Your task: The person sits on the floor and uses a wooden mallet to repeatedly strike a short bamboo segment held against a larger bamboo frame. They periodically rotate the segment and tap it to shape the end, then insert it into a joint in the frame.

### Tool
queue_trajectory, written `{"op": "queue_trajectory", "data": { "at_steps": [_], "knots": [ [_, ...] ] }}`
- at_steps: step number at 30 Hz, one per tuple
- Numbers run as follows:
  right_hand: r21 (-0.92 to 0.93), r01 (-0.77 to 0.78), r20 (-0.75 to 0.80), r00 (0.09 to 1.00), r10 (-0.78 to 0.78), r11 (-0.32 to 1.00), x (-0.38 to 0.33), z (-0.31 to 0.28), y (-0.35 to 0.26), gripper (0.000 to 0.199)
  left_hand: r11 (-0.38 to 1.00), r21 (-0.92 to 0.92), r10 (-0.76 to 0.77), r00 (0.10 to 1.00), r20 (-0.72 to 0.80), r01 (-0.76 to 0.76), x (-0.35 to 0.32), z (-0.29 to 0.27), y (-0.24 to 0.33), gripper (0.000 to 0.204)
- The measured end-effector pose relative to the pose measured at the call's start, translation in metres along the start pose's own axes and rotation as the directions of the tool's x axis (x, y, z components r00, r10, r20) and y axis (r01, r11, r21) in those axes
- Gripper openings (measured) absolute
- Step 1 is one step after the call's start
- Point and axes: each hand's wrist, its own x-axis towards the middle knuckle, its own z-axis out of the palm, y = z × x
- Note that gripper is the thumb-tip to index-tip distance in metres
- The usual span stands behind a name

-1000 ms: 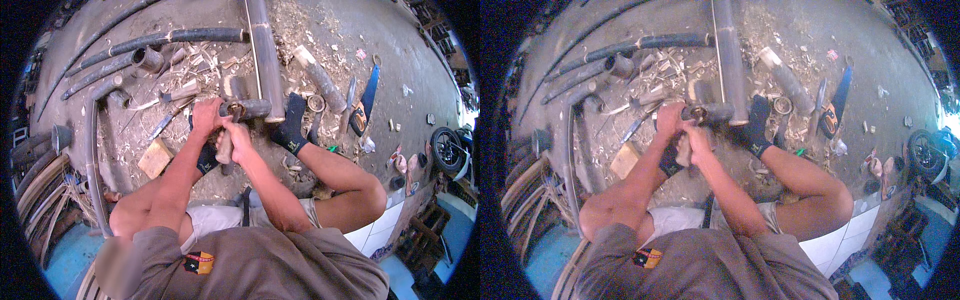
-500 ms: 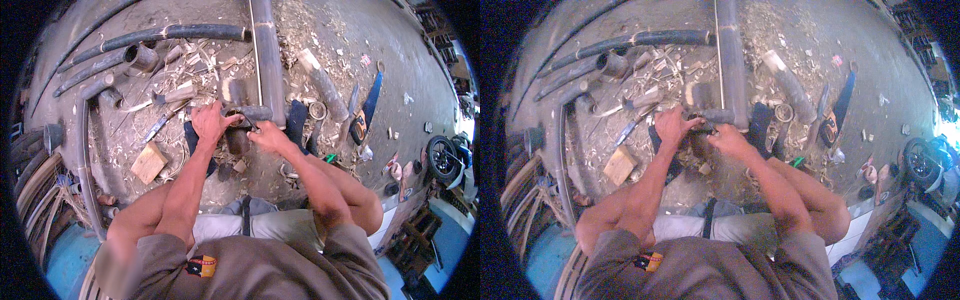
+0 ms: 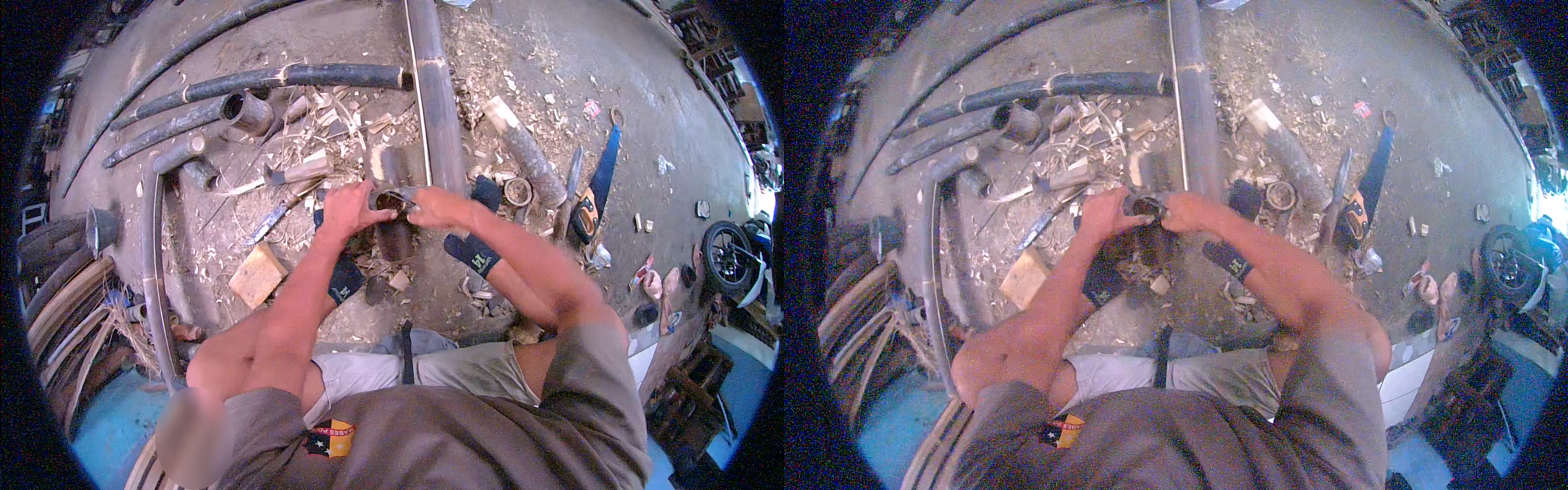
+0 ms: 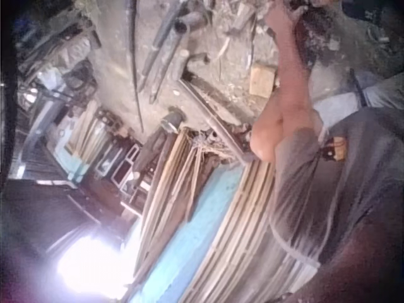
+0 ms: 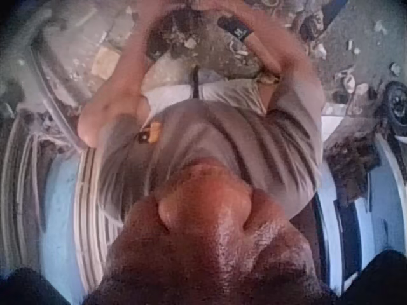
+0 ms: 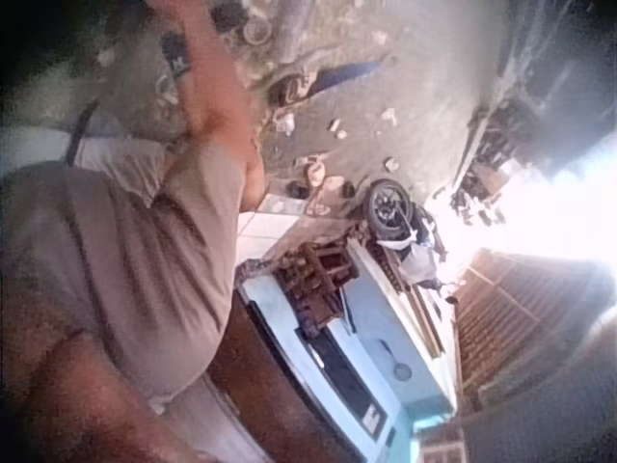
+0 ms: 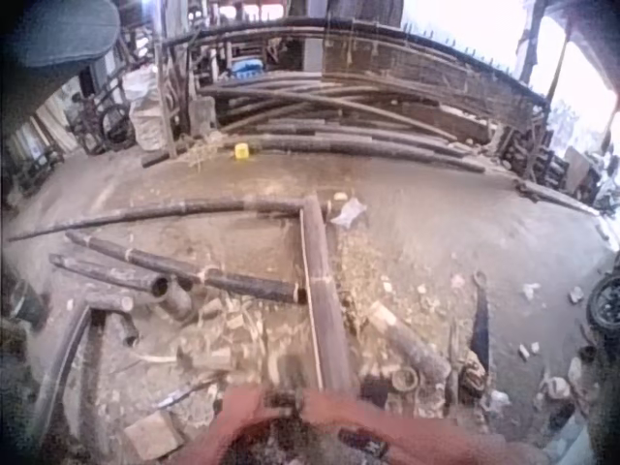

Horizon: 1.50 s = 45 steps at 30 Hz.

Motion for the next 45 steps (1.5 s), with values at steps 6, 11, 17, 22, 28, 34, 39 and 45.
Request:
{"op": "queue_trajectory", "data": {
  "at_steps": [6,11,17,22,28,34,39,45],
  "knots": [
    [0.521,-0.111,-0.222,0.94,0.26,0.846,-0.026,0.098,-0.058,0.035,0.986,0.149,0.057,0.989,0.135,-0.077,-0.007,0.0,-0.031,0.078],
    [0.866,-0.093,-0.219,0.813,0.539,0.492,0.0,0.141,-0.088,0.024,0.983,0.151,0.098,0.993,0.068,-0.107,-0.007,0.002,-0.029,0.071],
    [0.862,0.176,0.164,0.792,0.588,-0.476,0.038,0.071,-0.162,0.017,0.98,0.135,0.15,0.988,-0.019,-0.146,-0.003,0.041,-0.068,0.039],
    [0.572,0.393,0.22,0.773,0.596,-0.72,0.094,0.05,-0.14,0.021,0.988,-0.029,0.151,0.985,-0.087,-0.154,0.006,0.059,-0.089,0.029],
    [0.934,0.085,0.137,0.813,0.565,-0.348,-0.008,0.098,-0.108,0.028,0.981,0.038,0.192,0.975,-0.113,-0.189,-0.02,0.006,-0.048,0.063],
    [0.524,-0.296,-0.103,0.909,0.405,0.798,-0.042,0.037,-0.067,0.061,0.879,-0.287,0.227,0.863,-0.451,-0.382,0.016,-0.036,0.023,0.058],
    [0.748,-0.104,-0.043,0.978,0.204,0.656,-0.068,-0.148,-0.084,0.05,0.596,-0.709,0.331,0.92,-0.211,-0.377,0.059,-0.064,0.07,0.067],
    [0.579,0.13,-0.634,0.693,0.344,0.805,-0.01,-0.176,-0.11,0.057,0.567,-0.82,-0.01,0.995,-0.099,-0.076,0.087,-0.095,0.066,0.078]
  ]
}}
